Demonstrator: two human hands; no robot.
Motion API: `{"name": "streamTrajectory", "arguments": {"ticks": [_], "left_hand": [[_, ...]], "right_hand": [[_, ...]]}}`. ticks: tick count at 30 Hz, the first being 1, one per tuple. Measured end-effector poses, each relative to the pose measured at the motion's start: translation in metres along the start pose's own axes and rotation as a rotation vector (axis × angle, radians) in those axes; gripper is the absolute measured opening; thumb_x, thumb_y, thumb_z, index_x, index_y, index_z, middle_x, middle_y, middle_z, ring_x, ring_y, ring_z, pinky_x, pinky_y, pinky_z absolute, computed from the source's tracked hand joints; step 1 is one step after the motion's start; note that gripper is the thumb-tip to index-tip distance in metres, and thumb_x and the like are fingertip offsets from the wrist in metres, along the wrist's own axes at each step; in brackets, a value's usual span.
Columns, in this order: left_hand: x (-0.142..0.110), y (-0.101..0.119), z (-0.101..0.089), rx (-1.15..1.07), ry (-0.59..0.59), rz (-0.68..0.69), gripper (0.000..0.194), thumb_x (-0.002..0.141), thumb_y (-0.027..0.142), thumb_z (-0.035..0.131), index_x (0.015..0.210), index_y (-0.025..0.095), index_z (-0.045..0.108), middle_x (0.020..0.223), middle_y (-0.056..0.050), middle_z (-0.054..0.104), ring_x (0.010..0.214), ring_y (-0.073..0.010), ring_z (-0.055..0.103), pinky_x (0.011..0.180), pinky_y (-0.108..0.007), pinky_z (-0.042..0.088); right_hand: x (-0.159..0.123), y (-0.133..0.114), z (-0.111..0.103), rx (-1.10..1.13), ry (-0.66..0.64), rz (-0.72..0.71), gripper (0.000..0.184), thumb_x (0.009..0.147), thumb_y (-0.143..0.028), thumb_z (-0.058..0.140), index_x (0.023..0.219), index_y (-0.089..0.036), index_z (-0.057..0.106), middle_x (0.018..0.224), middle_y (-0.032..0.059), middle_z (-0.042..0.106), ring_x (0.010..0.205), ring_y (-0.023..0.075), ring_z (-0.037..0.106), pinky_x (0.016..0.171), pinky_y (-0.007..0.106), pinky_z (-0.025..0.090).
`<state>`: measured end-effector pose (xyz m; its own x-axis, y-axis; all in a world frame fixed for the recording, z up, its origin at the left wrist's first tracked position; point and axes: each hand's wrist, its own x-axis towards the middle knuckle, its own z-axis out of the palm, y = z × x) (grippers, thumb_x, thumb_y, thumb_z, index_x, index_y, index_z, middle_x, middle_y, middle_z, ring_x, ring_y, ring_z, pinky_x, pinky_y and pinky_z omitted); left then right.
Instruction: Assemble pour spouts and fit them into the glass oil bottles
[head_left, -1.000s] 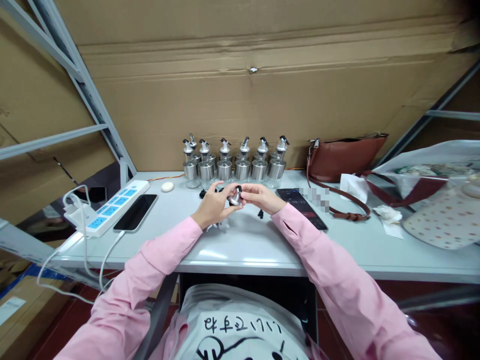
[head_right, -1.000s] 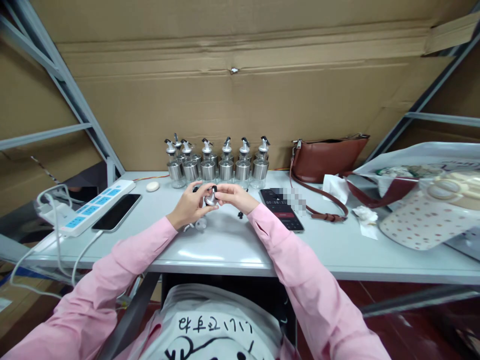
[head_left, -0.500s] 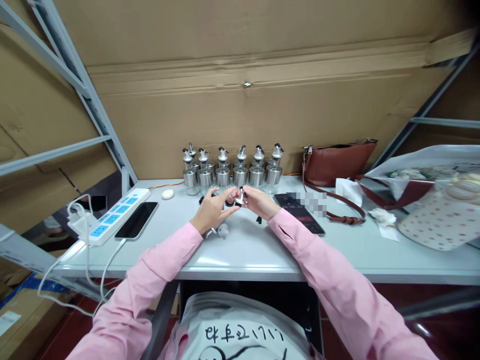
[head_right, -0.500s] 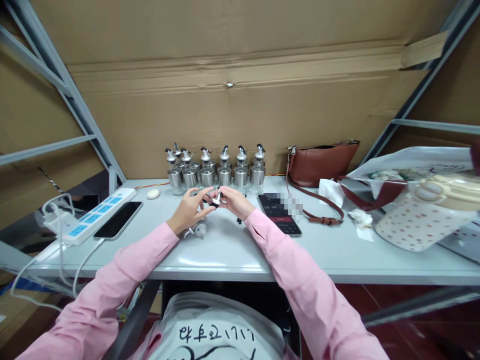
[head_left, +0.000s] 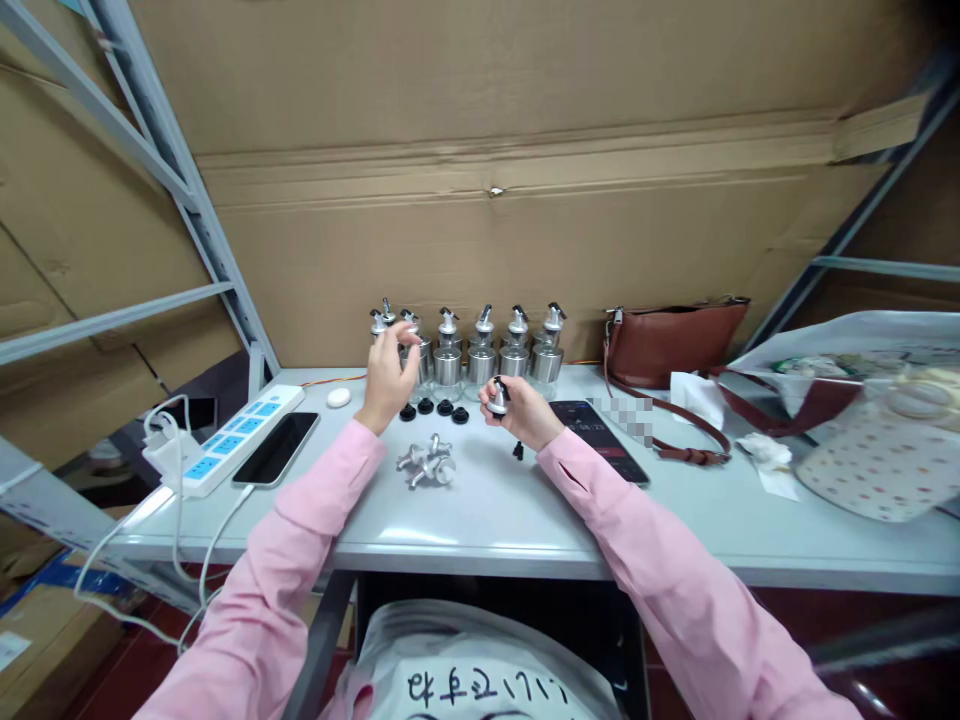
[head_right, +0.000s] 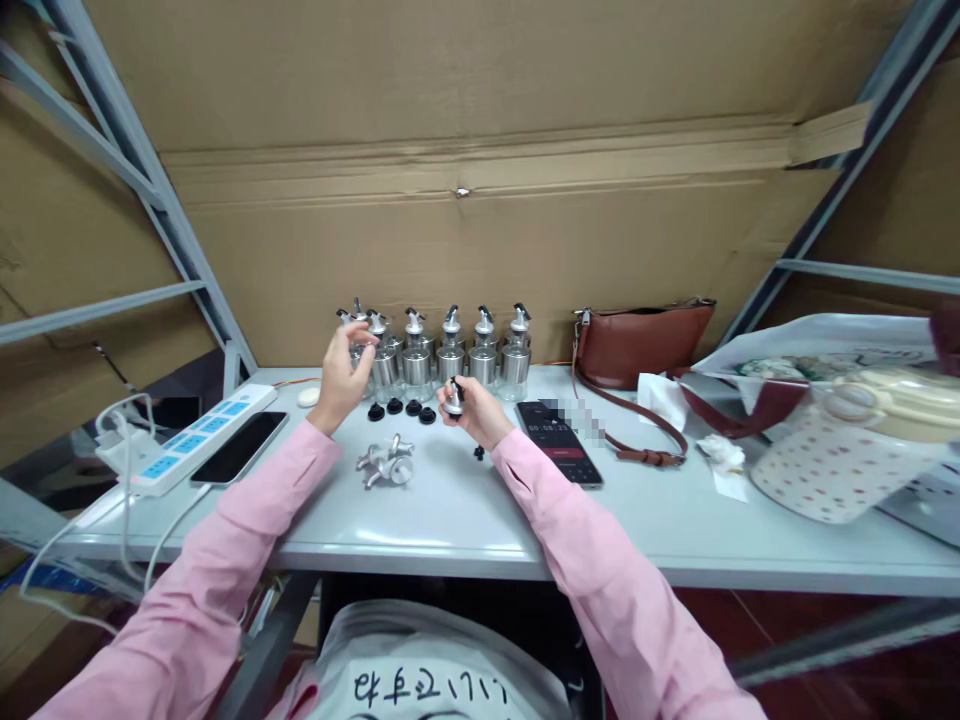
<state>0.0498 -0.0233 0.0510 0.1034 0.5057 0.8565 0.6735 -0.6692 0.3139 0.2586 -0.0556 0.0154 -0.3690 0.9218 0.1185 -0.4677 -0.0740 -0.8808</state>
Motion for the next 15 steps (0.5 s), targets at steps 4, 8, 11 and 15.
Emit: {"name": "streamTrajectory", "arguments": {"ticks": [4,8,11,15], "left_hand": [[0.052,-0.016,0.004,0.265,-0.114,-0.096,0.028,0.083,0.022,0.046,0.111,0.017,0.049,0.109,-0.008,0.058,0.109,-0.0226,0.047,0.092,-0.037,0.039],[0.094,-0.024,0.025,0.513,-0.44,-0.117,0.029,0.082,0.024,0.046,0.108,0.016,0.056,0.117,-0.013,0.053,0.118,-0.0285,0.04,0.095,-0.043,0.035],[0.113,-0.026,0.042,0.706,-0.616,-0.103,0.033,0.081,0.022,0.044,0.109,0.011,0.058,0.122,-0.017,0.05,0.12,-0.0306,0.038,0.095,-0.044,0.033],[0.119,-0.024,0.061,0.798,-0.71,-0.124,0.033,0.078,0.014,0.046,0.106,0.005,0.062,0.115,-0.022,0.058,0.115,-0.0323,0.044,0.094,-0.047,0.031]], "right_hand": [[-0.001,-0.004,-0.002,0.056,0.046,0.0,0.021,0.066,-0.032,0.047,0.054,-0.017,0.038,0.061,-0.001,0.038,0.05,0.0084,0.041,0.042,0.02,0.028],[-0.001,-0.005,-0.005,0.079,0.07,-0.058,0.021,0.065,-0.03,0.046,0.052,-0.017,0.037,0.059,-0.0018,0.032,0.048,0.0084,0.037,0.038,0.02,0.022],[-0.001,-0.005,-0.007,0.075,0.067,-0.06,0.021,0.066,-0.03,0.047,0.052,-0.017,0.038,0.06,-0.0018,0.033,0.048,0.0083,0.038,0.038,0.019,0.022],[-0.001,-0.005,-0.007,0.058,0.041,-0.06,0.022,0.067,-0.031,0.049,0.054,-0.017,0.037,0.06,-0.0022,0.033,0.048,0.0078,0.037,0.039,0.019,0.022]]}}
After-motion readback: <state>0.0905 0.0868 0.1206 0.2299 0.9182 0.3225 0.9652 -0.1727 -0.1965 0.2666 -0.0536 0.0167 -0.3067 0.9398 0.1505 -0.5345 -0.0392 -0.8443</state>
